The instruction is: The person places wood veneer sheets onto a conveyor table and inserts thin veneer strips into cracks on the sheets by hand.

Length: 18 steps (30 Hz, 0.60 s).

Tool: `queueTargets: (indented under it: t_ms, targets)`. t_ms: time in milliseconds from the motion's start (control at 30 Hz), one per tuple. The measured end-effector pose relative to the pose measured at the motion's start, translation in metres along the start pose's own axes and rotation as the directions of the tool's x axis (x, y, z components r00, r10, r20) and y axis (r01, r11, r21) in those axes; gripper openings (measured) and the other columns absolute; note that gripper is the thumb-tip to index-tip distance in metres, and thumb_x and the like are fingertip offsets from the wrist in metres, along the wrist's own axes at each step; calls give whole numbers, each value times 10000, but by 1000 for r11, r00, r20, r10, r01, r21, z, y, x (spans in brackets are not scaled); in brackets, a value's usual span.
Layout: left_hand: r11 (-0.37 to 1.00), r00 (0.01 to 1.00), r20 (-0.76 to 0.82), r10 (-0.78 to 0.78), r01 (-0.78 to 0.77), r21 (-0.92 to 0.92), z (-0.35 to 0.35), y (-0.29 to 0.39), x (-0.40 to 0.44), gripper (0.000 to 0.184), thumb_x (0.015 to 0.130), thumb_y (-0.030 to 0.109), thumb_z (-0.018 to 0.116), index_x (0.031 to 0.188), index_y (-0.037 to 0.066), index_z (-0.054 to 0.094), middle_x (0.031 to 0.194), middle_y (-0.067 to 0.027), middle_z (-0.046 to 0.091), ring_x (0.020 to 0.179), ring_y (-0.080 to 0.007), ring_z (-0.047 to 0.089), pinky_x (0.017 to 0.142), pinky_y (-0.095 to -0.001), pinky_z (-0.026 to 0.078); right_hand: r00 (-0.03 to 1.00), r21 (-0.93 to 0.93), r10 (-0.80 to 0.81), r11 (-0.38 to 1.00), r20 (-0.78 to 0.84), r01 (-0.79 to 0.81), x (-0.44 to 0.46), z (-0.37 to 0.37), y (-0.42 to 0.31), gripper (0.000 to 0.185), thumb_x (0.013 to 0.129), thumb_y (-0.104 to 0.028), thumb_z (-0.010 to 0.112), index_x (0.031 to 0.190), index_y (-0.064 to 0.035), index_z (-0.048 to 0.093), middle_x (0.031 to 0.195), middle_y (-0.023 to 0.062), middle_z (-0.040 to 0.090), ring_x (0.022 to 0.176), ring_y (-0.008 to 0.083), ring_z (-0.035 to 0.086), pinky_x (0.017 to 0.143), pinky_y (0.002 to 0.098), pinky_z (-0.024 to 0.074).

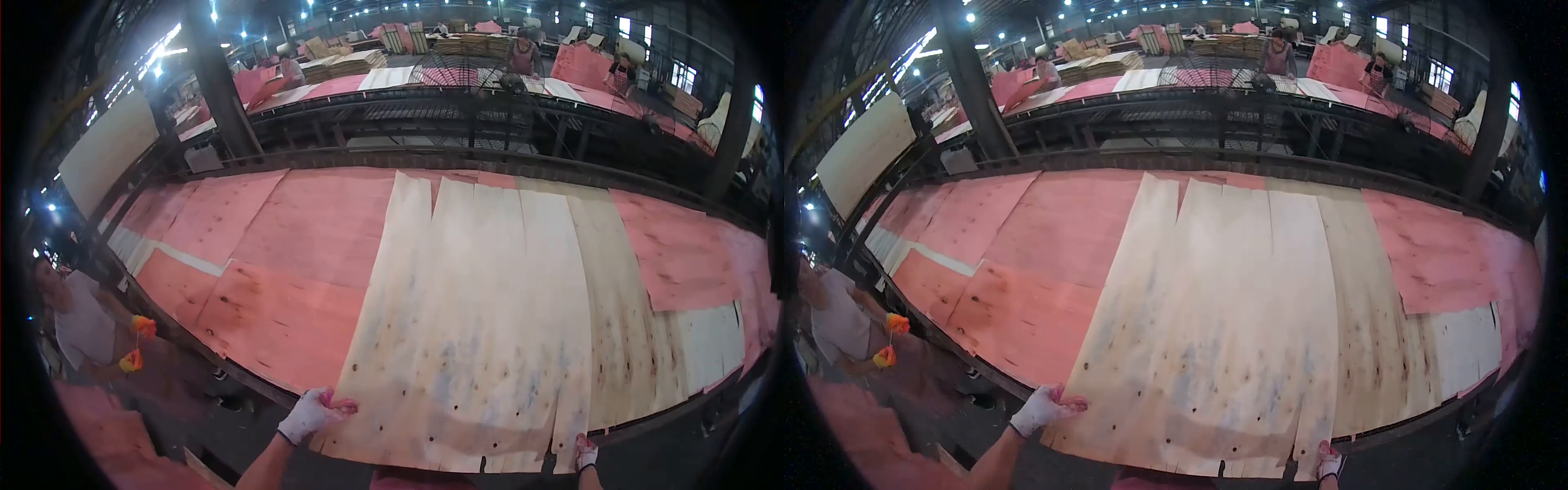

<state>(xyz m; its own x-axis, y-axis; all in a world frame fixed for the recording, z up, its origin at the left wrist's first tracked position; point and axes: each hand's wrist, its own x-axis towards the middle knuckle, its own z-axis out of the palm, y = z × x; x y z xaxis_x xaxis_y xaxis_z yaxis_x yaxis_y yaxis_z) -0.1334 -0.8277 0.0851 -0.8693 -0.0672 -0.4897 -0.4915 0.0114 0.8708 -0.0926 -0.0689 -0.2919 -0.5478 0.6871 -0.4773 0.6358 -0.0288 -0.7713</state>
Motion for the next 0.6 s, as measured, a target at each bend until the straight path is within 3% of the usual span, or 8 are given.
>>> queueTargets:
  t_ms: [100, 167, 233, 333, 400, 500, 533, 600]
  targets:
    - [947, 998, 70, -10, 32, -320, 26, 59, -34, 275, 838, -47, 723, 1102, -44, 645, 1102, -206, 690, 1062, -294, 681, 915, -362, 568, 998, 163, -59, 985, 24, 54, -6, 6, -5, 336, 828, -295, 807, 947, -8, 680, 878, 56, 700, 750, 173, 647, 660, 321, 548]
    - [696, 988, 104, -118, 157, -701, 11, 71, -50, 282, 833, -33, 735, 1098, -33, 638, 1091, -208, 675, 1062, -320, 672, 901, -393, 569, 994, 294, -87, 954, 63, 65, 0, 18, -4, 321, 823, -265, 806, 948, 6, 686, 897, 67, 708, 767, 179, 658, 667, 319, 553]
    - [963, 979, -23, 202, -203, -176, -17, 68, -64, 266, 832, -20, 719, 1082, -31, 628, 1059, -186, 661, 1054, -328, 662, 899, -434, 558, 991, 372, -97, 927, 87, 58, 4, 39, 1, 296, 823, -243, 801, 942, 7, 695, 904, 72, 710, 776, 180, 663, 670, 317, 556]
    - [920, 986, -94, 140, -165, -355, -80, 44, -50, 301, 804, -90, 654, 1102, -86, 617, 1049, -170, 669, 965, -291, 662, 862, -425, 552, 990, 466, -104, 884, 91, 50, -2, 51, 20, 260, 823, -211, 793, 932, 9, 707, 915, 81, 714, 790, 182, 670, 676, 315, 560]
    - [645, 999, -48, -19, -25, -764, -164, -26, -3, 327, 736, -88, 648, 1063, -79, 640, 1035, -200, 682, 899, -271, 657, 831, -384, 551, 998, 537, -50, 844, 41, 20, -8, 71, 13, 219, 828, -160, 767, 951, 12, 708, 922, 83, 714, 790, 181, 673, 674, 305, 557]
    - [977, 941, -325, 97, -153, -152, -208, -51, 58, 274, 690, -113, 643, 957, -57, 669, 981, -165, 707, 801, -234, 662, 741, -319, 551, 979, 377, -20, 924, 201, -58, -41, 133, -58, 258, 846, -115, 723, 1052, 16, 642, 919, 87, 698, 758, 180, 659, 644, 274, 533]
    - [993, 919, -376, 116, -113, 29, -220, -58, 77, 289, 676, -138, 652, 951, -53, 674, 951, -142, 719, 770, -216, 670, 700, -292, 554, 919, 562, -27, 798, 394, -217, -26, 148, -44, 264, 839, -141, 737, 1034, 7, 640, 904, 79, 689, 744, 173, 648, 627, 268, 519]
    - [995, 930, -355, 98, -103, 7, -258, -87, 113, 258, 690, -125, 657, 938, -59, 682, 895, -123, 720, 762, -194, 673, 706, -280, 553, 710, 720, -211, 410, 672, -559, 23, 179, 2, 283, 825, -194, 765, 998, -12, 634, 873, 61, 672, 717, 158, 625, 593, 257, 491]
